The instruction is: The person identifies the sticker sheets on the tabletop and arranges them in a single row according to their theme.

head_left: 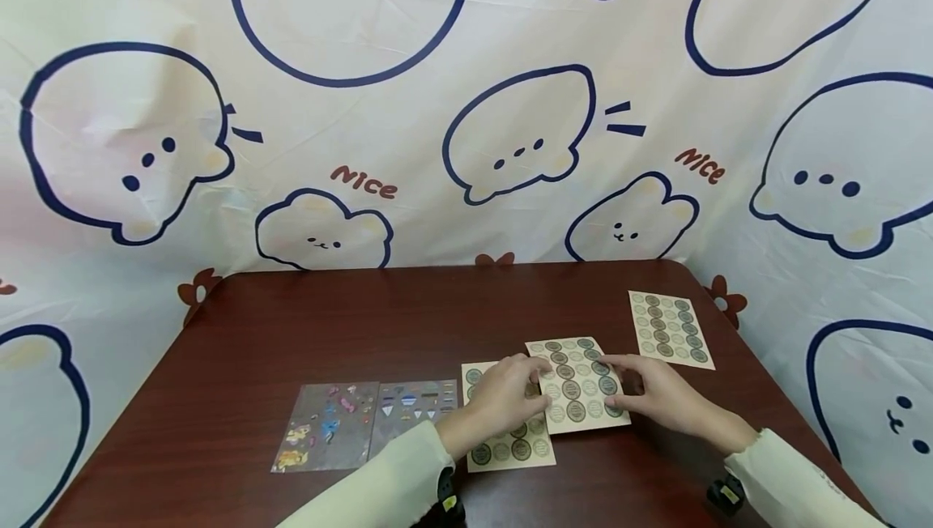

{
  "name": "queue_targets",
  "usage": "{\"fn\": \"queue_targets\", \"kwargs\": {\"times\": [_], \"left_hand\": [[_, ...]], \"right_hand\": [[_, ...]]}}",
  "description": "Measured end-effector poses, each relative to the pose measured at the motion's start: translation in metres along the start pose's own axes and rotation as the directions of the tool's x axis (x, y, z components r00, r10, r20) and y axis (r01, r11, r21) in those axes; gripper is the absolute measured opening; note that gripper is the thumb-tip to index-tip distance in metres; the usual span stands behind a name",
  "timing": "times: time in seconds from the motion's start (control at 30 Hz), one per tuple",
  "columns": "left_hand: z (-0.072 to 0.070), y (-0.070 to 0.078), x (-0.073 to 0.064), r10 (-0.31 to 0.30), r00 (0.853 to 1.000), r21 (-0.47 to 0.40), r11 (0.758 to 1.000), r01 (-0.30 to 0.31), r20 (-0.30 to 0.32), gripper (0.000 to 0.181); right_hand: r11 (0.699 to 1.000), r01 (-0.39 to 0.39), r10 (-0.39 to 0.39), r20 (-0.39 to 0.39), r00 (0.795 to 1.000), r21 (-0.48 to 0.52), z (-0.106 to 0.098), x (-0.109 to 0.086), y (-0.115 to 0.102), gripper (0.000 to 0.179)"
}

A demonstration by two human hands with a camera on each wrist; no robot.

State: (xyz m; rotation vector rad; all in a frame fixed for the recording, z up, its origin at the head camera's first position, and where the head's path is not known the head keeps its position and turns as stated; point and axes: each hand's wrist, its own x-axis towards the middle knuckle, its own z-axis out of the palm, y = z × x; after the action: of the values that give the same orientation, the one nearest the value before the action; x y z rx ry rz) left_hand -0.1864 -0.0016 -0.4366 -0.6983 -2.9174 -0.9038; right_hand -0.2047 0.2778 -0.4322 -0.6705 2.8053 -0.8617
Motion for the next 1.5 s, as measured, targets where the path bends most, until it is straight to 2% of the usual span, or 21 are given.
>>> {"fn": "queue_targets", "kwargs": {"times": [0.2, 0.4, 0.63, 0.9, 1.03, 1.2, 1.5], "left_hand": [[0.004, 0.007, 0.0, 0.017, 1.0, 0.038, 0.999, -0.018, 0.022, 0.043], [0.009, 0.012, -0.003, 0.035, 0.998, 0.082, 0.996, -0.038, 0.044, 0.045], [0.008, 0.017, -0.002, 0.037, 0.998, 0.115, 0.992, -0.043, 0.054, 0.046], [0.013, 0.019, -0.002, 0.037, 0.993, 0.149, 0.987, -0.053, 0.112, 0.021], [0.016, 0.019, 0.0, 0.032, 0.993, 0.174, 0.983, -0.052, 0.116, 0.022], [0.018, 0.018, 0.002, 0.024, 0.993, 0.194, 0.98, -0.047, 0.118, 0.031], [0.018, 0.019, 0.002, 0.055, 0.99, 0.227, 0.97, -0.083, 0.129, 0.022]], "right_hand": [[1.0, 0.007, -0.007, -0.001, 1.0, -0.017, -0.001, -0.007, 0.004, 0.062], [1.0, 0.013, -0.012, 0.031, 0.999, -0.028, 0.0, -0.013, 0.006, 0.063], [1.0, 0.026, -0.025, 0.067, 0.997, -0.016, 0.001, -0.014, 0.006, 0.063], [1.0, 0.018, -0.015, 0.124, 0.992, -0.024, 0.004, -0.017, 0.011, 0.067], [0.999, 0.019, -0.015, 0.131, 0.991, -0.029, 0.005, -0.017, 0.013, 0.069], [0.999, 0.015, -0.008, 0.143, 0.99, -0.044, 0.007, -0.015, 0.014, 0.071], [0.998, 0.009, 0.0, 0.151, 0.988, -0.061, 0.008, -0.013, 0.013, 0.072]]}}
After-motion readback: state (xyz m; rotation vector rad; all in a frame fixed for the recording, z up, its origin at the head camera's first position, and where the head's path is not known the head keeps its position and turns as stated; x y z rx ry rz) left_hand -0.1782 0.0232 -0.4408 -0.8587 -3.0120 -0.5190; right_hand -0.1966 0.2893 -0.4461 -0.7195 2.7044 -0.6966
